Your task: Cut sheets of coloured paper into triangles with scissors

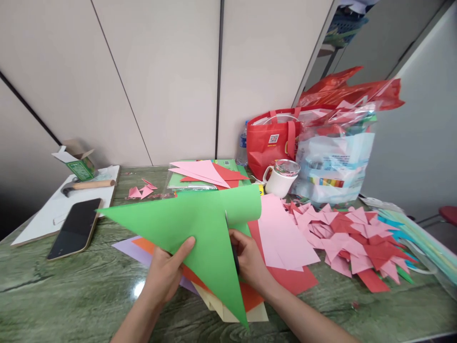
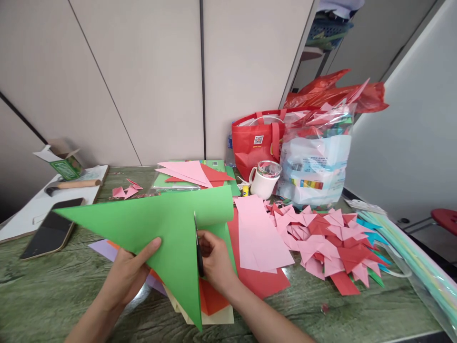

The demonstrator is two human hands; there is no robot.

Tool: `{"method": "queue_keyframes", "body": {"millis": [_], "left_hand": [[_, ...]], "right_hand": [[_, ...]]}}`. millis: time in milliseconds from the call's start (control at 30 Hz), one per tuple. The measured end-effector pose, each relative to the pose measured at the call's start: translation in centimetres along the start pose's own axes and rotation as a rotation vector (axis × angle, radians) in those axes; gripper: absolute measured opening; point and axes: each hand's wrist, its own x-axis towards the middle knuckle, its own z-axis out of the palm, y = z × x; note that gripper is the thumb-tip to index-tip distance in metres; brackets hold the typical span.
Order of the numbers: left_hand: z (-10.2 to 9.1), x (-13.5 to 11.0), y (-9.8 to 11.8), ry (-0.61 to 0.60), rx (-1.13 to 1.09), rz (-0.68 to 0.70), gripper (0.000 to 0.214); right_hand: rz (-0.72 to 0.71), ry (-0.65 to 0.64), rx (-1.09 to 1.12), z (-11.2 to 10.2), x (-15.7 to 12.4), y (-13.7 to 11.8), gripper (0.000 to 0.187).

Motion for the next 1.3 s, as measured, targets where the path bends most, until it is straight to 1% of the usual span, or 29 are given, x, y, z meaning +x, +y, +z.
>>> {"method": "queue_keyframes", "body": {"millis": [200, 400, 600, 733, 900, 1100, 1300], "left_hand": [[0.11, -0.19, -0.50, 0.045, -0.003, 0.013, 0.073], [0.17, -0.11, -0.53, 0.068, 0.015, 0.068, 0.074], [0.09, -0.22, -0.39, 0.084, 0.026, 0.036, 0.076], [0.12, -0.29, -0.41, 0.091, 0.028, 0.040, 0.073], [0.08, -0.30, -0.50, 0.091, 0.044, 0.029, 0.067], [0.08, -0.22, -0.53, 0.081, 0.027, 0.038, 0.070], [0.14, -0.32, -0.49, 0.074, 0.044, 0.028, 0.067]], "right_hand": [[-0.005, 0.017, -0.063, -0.40, -0.10, 0.28, 0.022], [-0.013, 0.007, -0.080, -0.66, -0.06, 0.47, 0.022], [0.003, 0.005, -0.059, -0.53, -0.10, 0.56, 0.021], [0.006, -0.015, -0.015, -0.38, -0.17, 0.38, 0.020], [0.017, -0.007, -0.021, -0.28, -0.14, 0.12, 0.021], [0.011, 0.006, -0.054, -0.39, -0.17, 0.23, 0.020], [0.013, 0.015, -0.039, -0.25, -0.23, 0.35, 0.020]]}}
